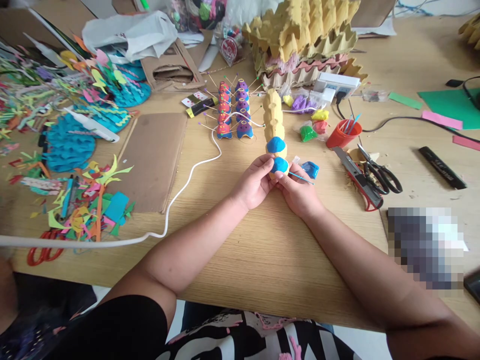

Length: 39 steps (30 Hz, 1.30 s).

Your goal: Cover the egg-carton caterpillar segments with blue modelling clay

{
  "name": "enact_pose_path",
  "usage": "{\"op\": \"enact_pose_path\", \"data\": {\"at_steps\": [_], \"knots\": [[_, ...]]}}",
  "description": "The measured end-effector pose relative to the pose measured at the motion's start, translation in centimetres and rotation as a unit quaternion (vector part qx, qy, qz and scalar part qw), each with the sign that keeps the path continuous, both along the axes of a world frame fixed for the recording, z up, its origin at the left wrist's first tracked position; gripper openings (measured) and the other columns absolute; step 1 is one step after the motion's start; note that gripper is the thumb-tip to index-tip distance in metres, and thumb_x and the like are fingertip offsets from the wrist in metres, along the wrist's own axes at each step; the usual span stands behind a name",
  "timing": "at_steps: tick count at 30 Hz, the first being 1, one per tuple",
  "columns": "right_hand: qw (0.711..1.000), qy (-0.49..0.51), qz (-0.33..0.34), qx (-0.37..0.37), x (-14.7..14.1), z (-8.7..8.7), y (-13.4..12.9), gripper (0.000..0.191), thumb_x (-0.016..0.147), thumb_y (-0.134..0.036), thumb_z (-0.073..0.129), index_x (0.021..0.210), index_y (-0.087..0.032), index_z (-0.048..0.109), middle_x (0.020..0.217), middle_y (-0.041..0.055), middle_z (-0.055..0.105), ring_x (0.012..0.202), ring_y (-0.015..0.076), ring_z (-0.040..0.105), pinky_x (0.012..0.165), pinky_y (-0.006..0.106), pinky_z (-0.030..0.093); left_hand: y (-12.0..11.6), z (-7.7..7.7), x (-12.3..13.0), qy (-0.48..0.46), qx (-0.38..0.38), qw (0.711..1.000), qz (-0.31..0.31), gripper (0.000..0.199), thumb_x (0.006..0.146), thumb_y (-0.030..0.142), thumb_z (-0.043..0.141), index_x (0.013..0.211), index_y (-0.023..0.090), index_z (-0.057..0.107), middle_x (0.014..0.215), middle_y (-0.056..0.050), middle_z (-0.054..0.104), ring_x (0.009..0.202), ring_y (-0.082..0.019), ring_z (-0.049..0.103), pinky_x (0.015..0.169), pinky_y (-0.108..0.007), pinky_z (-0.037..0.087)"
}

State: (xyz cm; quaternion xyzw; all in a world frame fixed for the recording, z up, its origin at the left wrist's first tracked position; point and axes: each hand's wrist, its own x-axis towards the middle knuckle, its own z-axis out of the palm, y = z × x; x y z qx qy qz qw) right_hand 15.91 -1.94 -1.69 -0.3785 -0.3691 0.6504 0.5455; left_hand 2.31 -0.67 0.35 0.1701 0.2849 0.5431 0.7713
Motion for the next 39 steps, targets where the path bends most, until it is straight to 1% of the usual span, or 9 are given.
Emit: {"op": "enact_pose_path", "data": {"at_steps": [6, 9, 14, 18, 22, 25, 29, 36, 39], "knots": [[1.000, 0.010, 0.006, -0.008, 0.04, 0.15, 0.01, 0.055, 0.066, -0.065, 0.104, 0.083, -0.027, 0.069, 0.079, -0.0041, 0.063, 0.076, 0.0151, 0.055, 0.073, 0.033, 0.049, -0.08, -0.01, -0.03, -0.007, 0.001, 1.000, -0.011, 0.012, 0.100, 0.019, 0.082, 0.092, 0.023, 0.074, 0.092, 0.002, 0.080, 0.076, -0.010, 0.072, 0.066, -0.021, 0.054], [1.000, 0.006, 0.007, -0.007, 0.03, 0.01, 0.04, 0.055, 0.067, -0.066, 0.104, 0.083, -0.027, 0.069, 0.080, -0.0038, 0.062, 0.076, 0.0151, 0.054, 0.073, 0.034, 0.048, -0.11, 0.06, -0.04, -0.008, 0.004, 1.000, -0.012, 0.012, 0.101, 0.020, 0.082, 0.092, 0.023, 0.074, 0.092, 0.002, 0.080, 0.076, -0.010, 0.072, 0.067, -0.022, 0.055], [1.000, 0.002, 0.010, -0.001, 0.07, 0.00, 0.13, 0.055, 0.069, -0.066, 0.103, 0.084, -0.027, 0.068, 0.081, -0.0035, 0.061, 0.076, 0.0151, 0.053, 0.073, 0.034, 0.047, -0.16, 0.08, -0.05, 0.010, -0.003, 1.000, -0.012, 0.015, 0.097, 0.024, 0.087, 0.094, 0.024, 0.073, 0.093, 0.003, 0.079, 0.078, -0.011, 0.072, 0.069, -0.023, 0.055], [1.000, 0.026, 0.002, -0.014, 0.08, 0.34, 0.10, 0.057, 0.067, -0.069, 0.103, 0.081, -0.027, 0.067, 0.082, -0.0029, 0.060, 0.076, 0.0153, 0.051, 0.071, 0.033, 0.047, -0.15, -0.16, -0.09, 0.005, 0.007, 1.000, -0.015, 0.014, 0.097, 0.025, 0.087, 0.094, 0.024, 0.073, 0.092, 0.002, 0.079, 0.079, -0.013, 0.072, 0.071, -0.026, 0.056], [1.000, 0.019, 0.004, -0.015, 0.12, 0.39, 0.00, 0.055, 0.068, -0.066, 0.104, 0.083, -0.027, 0.068, 0.081, -0.0032, 0.060, 0.076, 0.0153, 0.051, 0.073, 0.034, 0.048, -0.10, -0.25, -0.09, 0.015, 0.000, 1.000, -0.016, 0.014, 0.097, 0.028, 0.088, 0.094, 0.025, 0.074, 0.094, 0.001, 0.080, 0.080, -0.015, 0.073, 0.073, -0.029, 0.057], [1.000, 0.007, 0.007, -0.006, 0.17, 0.17, 0.00, 0.053, 0.071, -0.067, 0.102, 0.085, -0.028, 0.068, 0.081, -0.0036, 0.060, 0.075, 0.0152, 0.053, 0.074, 0.035, 0.049, -0.06, -0.19, -0.06, 0.024, -0.001, 1.000, -0.014, 0.015, 0.097, 0.029, 0.088, 0.094, 0.025, 0.074, 0.095, 0.001, 0.080, 0.082, -0.015, 0.073, 0.074, -0.029, 0.057], [1.000, 0.007, 0.006, -0.007, 0.18, -0.02, 0.07, 0.053, 0.071, -0.066, 0.103, 0.084, -0.027, 0.070, 0.081, -0.0035, 0.063, 0.076, 0.0147, 0.055, 0.074, 0.034, 0.050, -0.01, -0.34, -0.05, 0.029, 0.002, 1.000, -0.011, 0.016, 0.097, 0.031, 0.088, 0.096, 0.025, 0.074, 0.096, 0.001, 0.080, 0.083, -0.015, 0.074, 0.074, -0.028, 0.057], [1.000, 0.024, 0.000, -0.014, 0.24, 0.15, 0.03, 0.052, 0.068, -0.063, 0.105, 0.083, -0.027, 0.071, 0.080, -0.0044, 0.062, 0.075, 0.0136, 0.054, 0.073, 0.032, 0.050, -0.09, -0.61, -0.07, 0.010, 0.013, 1.000, -0.010, 0.014, 0.097, 0.029, 0.088, 0.096, 0.025, 0.074, 0.096, 0.002, 0.080, 0.081, -0.013, 0.073, 0.073, -0.027, 0.057], [1.000, 0.016, 0.003, -0.008, 0.26, 0.18, 0.02, 0.051, 0.070, -0.064, 0.104, 0.083, -0.027, 0.071, 0.080, -0.0038, 0.062, 0.075, 0.0141, 0.054, 0.073, 0.033, 0.050, -0.14, -0.47, -0.11, 0.011, 0.012, 1.000, -0.006, 0.013, 0.099, 0.032, 0.085, 0.097, 0.025, 0.074, 0.095, 0.001, 0.080, 0.081, -0.014, 0.073, 0.074, -0.027, 0.057]]}}
